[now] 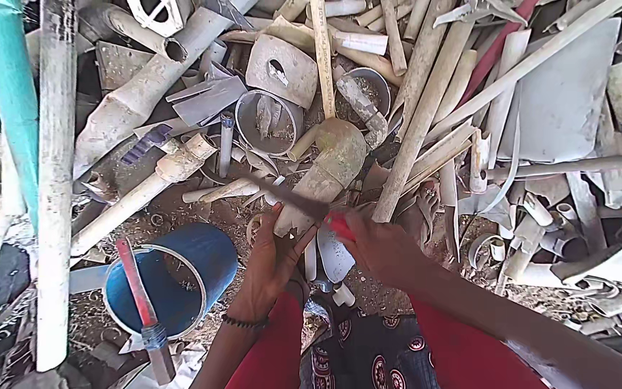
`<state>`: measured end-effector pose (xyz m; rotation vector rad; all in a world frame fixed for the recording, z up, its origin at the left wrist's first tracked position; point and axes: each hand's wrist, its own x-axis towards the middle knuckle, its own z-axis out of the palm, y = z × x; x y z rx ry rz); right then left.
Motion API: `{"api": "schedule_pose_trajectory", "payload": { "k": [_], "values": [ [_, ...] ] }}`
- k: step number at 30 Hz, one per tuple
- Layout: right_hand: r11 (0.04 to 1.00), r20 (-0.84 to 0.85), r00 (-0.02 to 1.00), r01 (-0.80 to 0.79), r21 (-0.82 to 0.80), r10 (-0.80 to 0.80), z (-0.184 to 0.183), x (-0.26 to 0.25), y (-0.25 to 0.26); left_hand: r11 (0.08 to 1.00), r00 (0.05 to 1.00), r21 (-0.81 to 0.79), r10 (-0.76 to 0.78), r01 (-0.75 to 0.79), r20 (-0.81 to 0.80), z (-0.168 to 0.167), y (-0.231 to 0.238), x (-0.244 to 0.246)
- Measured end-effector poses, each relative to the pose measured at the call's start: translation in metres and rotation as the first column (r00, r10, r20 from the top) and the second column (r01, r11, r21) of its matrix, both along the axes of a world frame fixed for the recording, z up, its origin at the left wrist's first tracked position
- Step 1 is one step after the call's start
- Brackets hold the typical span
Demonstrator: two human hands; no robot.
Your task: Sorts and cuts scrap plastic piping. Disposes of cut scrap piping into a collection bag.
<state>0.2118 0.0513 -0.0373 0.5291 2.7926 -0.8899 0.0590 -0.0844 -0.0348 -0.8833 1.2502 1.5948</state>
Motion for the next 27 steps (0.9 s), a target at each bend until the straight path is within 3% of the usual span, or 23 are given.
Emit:
{"api": "schedule_pose_trajectory", "payload": {
  "k": [2, 4, 6, 8, 9, 11, 13, 15, 18, 20, 22, 24, 27],
  "values": [
    [1.000, 0.039, 0.999, -0.006, -0.006, 0.006, 0.004, -0.005, 0.002, 1.000, 1.000, -0.010, -0.008, 0.008, 0.008, -0.001, 0.000, 0.000],
    [0.986, 0.046, 0.990, 0.138, -0.094, -0.135, 0.009, -0.014, 0.015, 0.997, 0.997, -0.006, -0.075, 0.075, -0.006, -0.002, -0.002, 0.000],
    [0.900, -0.008, 0.960, 0.259, -0.351, -0.279, 0.016, -0.016, 0.026, 0.958, 0.947, -0.042, -0.287, 0.284, -0.143, -0.007, -0.008, -0.002],
    [0.707, -0.040, 0.897, 0.320, -0.631, -0.441, 0.024, -0.012, 0.029, 0.808, 0.740, -0.153, -0.583, 0.568, -0.336, -0.015, -0.011, -0.009],
    [0.629, -0.047, 0.862, 0.330, -0.704, -0.504, 0.027, -0.009, 0.032, 0.703, 0.606, -0.191, -0.696, 0.686, -0.386, -0.019, -0.011, -0.016],
    [0.574, -0.060, 0.790, 0.388, -0.721, -0.610, 0.032, -0.004, 0.039, 0.519, 0.423, -0.195, -0.822, 0.832, -0.382, -0.025, -0.008, -0.026],
    [0.541, -0.054, 0.719, 0.468, -0.699, -0.692, 0.031, -0.001, 0.049, 0.405, 0.286, -0.254, -0.871, 0.878, -0.400, -0.026, 0.003, -0.028],
    [0.440, 0.008, 0.640, 0.538, -0.720, -0.769, 0.025, 0.003, 0.052, 0.280, 0.115, -0.394, -0.913, 0.876, -0.392, -0.026, 0.015, -0.022],
    [0.336, 0.068, 0.586, 0.551, -0.763, -0.807, 0.016, 0.008, 0.051, 0.157, -0.069, -0.630, -0.945, 0.761, -0.319, -0.030, 0.036, -0.005],
    [0.364, 0.068, 0.605, 0.561, -0.743, -0.793, 0.013, 0.009, 0.049, 0.176, -0.082, -0.704, -0.945, 0.688, -0.317, -0.040, 0.047, 0.005],
    [0.405, 0.047, 0.628, 0.555, -0.726, -0.776, 0.013, 0.008, 0.048, 0.259, -0.011, -0.678, -0.930, 0.688, -0.367, -0.049, 0.054, 0.008],
    [0.443, 0.000, 0.634, 0.540, -0.716, -0.773, 0.014, 0.005, 0.048, 0.387, 0.149, -0.539, -0.890, 0.748, -0.431, -0.044, 0.053, 0.002],
    [0.468, -0.053, 0.641, 0.500, -0.728, -0.766, 0.019, 0.006, 0.050, 0.616, 0.477, -0.187, -0.738, 0.765, -0.477, -0.022, 0.035, -0.008]
  ]
}}
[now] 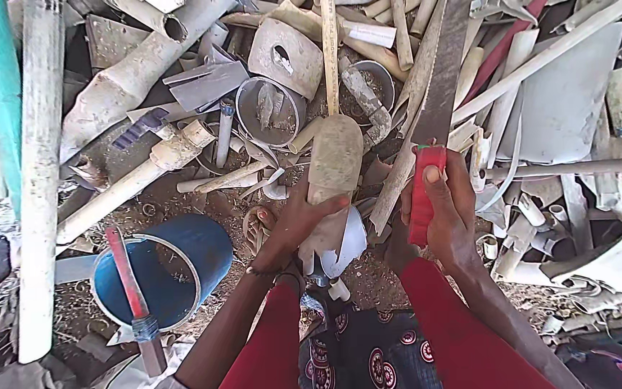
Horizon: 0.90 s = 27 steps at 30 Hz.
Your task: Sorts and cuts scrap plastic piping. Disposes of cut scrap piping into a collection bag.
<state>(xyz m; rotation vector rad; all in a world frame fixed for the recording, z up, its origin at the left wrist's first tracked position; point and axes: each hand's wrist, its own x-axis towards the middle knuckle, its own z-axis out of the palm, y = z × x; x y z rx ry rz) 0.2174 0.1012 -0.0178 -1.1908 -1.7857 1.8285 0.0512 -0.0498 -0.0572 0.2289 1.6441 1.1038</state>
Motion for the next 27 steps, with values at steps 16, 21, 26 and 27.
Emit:
{"api": "schedule_pose_trajectory", "payload": {
  "k": [16, 21, 26, 27],
  "values": [
    [0.625, 0.563, 0.756, -0.624, 0.469, 0.333, -0.010, -0.032, -0.016, 0.957, 0.989, -0.253, -0.149, 0.144, -0.003, 0.019, -0.019, 0.013],
    [0.521, 0.627, 0.711, -0.684, 0.510, 0.320, 0.001, -0.030, -0.036, 0.949, 0.987, -0.283, -0.155, 0.139, -0.035, 0.021, -0.016, 0.014],
    [0.540, 0.641, 0.706, -0.681, 0.495, 0.302, 0.005, -0.032, -0.029, 0.963, 0.993, -0.244, -0.120, 0.113, -0.015, 0.026, -0.009, 0.015],
    [0.587, 0.621, 0.725, -0.653, 0.479, 0.300, 0.008, -0.035, -0.024, 0.961, 0.992, -0.251, -0.125, 0.115, -0.021, 0.025, -0.010, 0.015]
  ]
}}
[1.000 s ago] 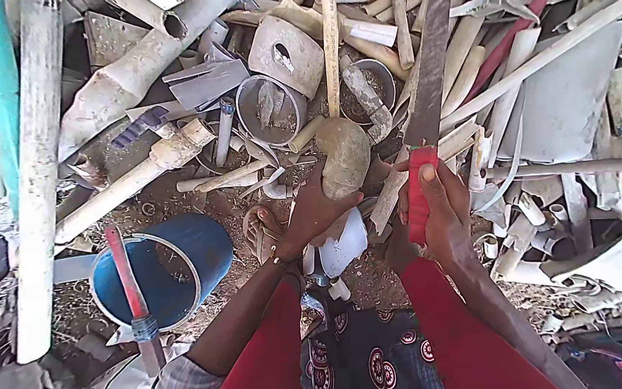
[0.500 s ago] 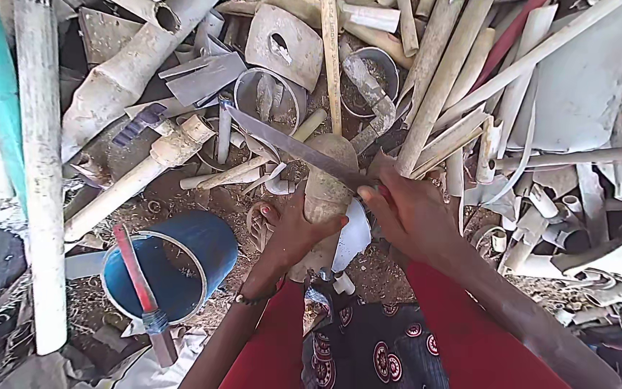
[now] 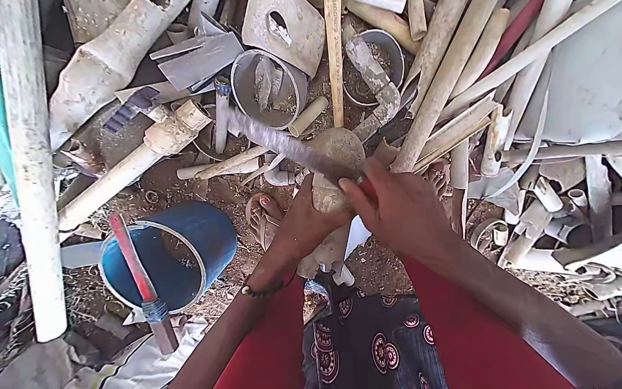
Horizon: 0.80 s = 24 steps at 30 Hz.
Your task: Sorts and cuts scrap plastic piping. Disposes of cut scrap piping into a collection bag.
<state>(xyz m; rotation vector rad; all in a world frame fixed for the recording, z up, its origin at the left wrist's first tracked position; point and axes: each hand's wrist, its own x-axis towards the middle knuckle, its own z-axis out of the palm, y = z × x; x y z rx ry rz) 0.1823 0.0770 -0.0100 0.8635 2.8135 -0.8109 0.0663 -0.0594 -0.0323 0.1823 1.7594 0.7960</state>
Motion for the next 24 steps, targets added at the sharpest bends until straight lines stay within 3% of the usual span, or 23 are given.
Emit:
{"api": "schedule_pose_trajectory", "payload": {
  "k": [4, 8, 12, 14, 18, 20, 22, 24],
  "values": [
    [0.994, -0.019, 0.996, 0.093, 0.055, -0.092, 0.008, -0.006, 0.018, 0.995, 0.995, -0.055, -0.086, 0.084, -0.044, -0.002, -0.001, 0.002],
    [0.973, -0.009, 0.994, -0.108, 0.206, 0.112, -0.005, 0.010, -0.007, 0.979, 0.973, -0.080, -0.197, 0.188, -0.122, -0.001, -0.003, 0.002],
    [0.992, 0.081, 0.994, -0.082, 0.094, 0.074, 0.001, 0.016, 0.012, 0.978, 0.975, -0.076, -0.201, 0.194, -0.099, -0.001, -0.002, 0.005],
    [0.995, 0.078, 0.997, -0.024, 0.097, 0.016, -0.002, 0.013, 0.014, 0.983, 0.982, -0.064, -0.175, 0.171, -0.077, -0.002, -0.002, 0.004],
    [0.990, -0.023, 0.995, -0.093, 0.103, 0.096, -0.009, 0.021, -0.016, 0.973, 0.967, -0.069, -0.229, 0.222, -0.115, -0.001, -0.003, 0.002],
    [0.998, 0.018, 0.999, -0.051, 0.040, 0.050, -0.003, 0.020, -0.005, 0.972, 0.968, -0.075, -0.228, 0.221, -0.104, 0.000, -0.001, 0.002],
    [0.998, 0.036, 0.999, 0.029, 0.063, -0.031, -0.002, 0.017, 0.011, 0.977, 0.976, -0.080, -0.202, 0.196, -0.075, -0.003, -0.003, 0.002],
    [0.994, 0.025, 1.000, 0.010, 0.105, -0.013, -0.008, 0.017, 0.006, 0.975, 0.976, -0.089, -0.208, 0.202, -0.067, -0.004, -0.004, 0.000]
  ]
}}
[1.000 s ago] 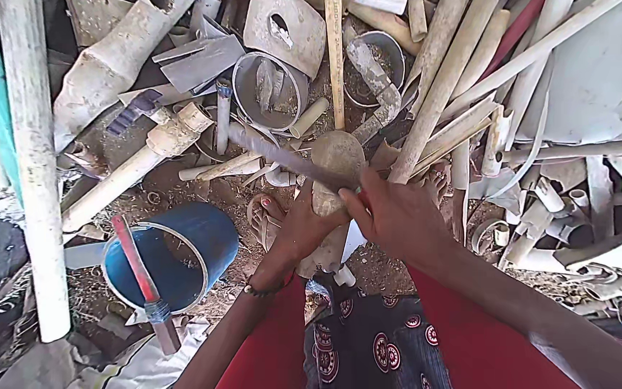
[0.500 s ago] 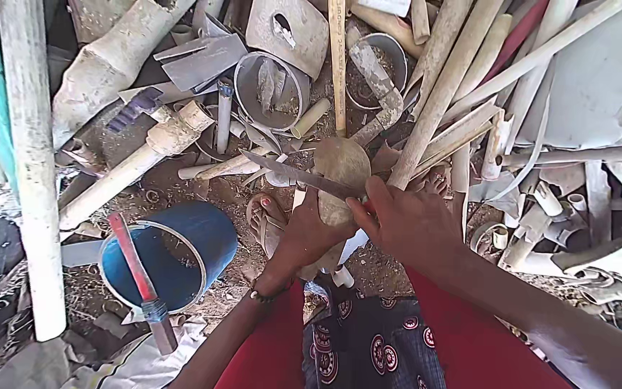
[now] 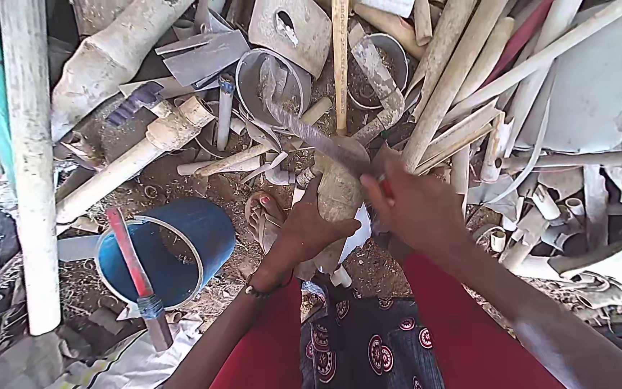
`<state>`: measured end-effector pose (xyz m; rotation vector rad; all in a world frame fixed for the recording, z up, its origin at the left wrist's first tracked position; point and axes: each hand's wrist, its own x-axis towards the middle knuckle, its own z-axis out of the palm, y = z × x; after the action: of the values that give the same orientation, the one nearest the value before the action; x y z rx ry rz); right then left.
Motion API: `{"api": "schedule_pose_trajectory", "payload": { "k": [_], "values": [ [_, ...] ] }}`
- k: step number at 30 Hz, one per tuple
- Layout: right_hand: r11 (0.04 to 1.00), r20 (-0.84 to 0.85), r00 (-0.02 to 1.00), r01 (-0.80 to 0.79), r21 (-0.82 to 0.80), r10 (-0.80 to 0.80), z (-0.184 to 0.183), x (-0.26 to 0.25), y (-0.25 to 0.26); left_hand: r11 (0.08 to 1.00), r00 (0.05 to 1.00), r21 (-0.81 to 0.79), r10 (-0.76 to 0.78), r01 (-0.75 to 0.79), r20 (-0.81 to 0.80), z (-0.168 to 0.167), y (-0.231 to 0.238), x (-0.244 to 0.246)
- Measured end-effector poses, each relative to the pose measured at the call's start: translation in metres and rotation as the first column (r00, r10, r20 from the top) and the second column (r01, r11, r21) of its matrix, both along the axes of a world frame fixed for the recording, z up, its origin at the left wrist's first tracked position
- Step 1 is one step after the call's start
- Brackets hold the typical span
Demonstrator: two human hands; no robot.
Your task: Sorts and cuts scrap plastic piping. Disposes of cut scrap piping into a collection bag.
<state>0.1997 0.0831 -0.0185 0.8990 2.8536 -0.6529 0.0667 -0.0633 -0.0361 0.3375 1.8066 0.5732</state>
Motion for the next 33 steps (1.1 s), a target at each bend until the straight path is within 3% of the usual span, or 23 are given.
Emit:
{"api": "schedule_pose_trajectory", "payload": {
  "k": [3, 6, 8, 12, 16, 20, 24, 29, 33],
  "values": [
    [0.993, -0.082, 0.989, -0.120, 0.001, 0.120, -0.005, 0.010, -0.019, 0.999, 0.999, 0.008, -0.032, 0.032, -0.022, -0.001, -0.001, 0.001],
    [0.990, 0.004, 1.000, -0.010, -0.143, 0.010, -0.003, 0.006, -0.003, 1.000, 0.999, -0.001, 0.031, -0.031, 0.040, -0.002, 0.000, 0.000],
    [0.993, -0.011, 0.999, 0.041, -0.112, -0.042, -0.010, 0.005, 0.000, 0.999, 0.996, -0.013, 0.054, -0.053, 0.070, -0.004, -0.002, -0.002],
    [0.988, -0.045, 0.997, -0.075, -0.133, 0.069, -0.007, 0.015, -0.019, 0.999, 0.996, -0.013, 0.052, -0.051, 0.067, -0.001, -0.001, -0.004],
    [0.987, -0.078, 0.993, 0.076, -0.145, -0.088, -0.015, 0.011, 0.001, 0.996, 0.989, -0.003, 0.092, -0.092, 0.119, -0.001, -0.002, -0.006],
    [0.985, -0.094, 0.986, -0.147, -0.091, 0.139, -0.014, 0.016, -0.019, 0.995, 0.994, 0.047, 0.079, -0.083, 0.077, -0.005, -0.004, -0.004],
    [0.989, -0.056, 0.998, 0.015, -0.146, -0.024, -0.013, 0.011, -0.003, 0.996, 0.989, 0.001, 0.094, -0.095, 0.111, -0.002, -0.002, -0.004],
    [0.984, -0.069, 0.985, -0.161, -0.080, 0.156, -0.012, 0.018, -0.021, 0.997, 0.994, 0.031, 0.072, -0.075, 0.078, -0.007, -0.006, -0.003],
    [0.967, -0.135, 0.980, 0.109, -0.232, -0.143, -0.009, 0.016, 0.015, 0.998, 0.994, 0.024, 0.053, -0.055, 0.096, -0.017, -0.014, -0.005]
  ]
}}
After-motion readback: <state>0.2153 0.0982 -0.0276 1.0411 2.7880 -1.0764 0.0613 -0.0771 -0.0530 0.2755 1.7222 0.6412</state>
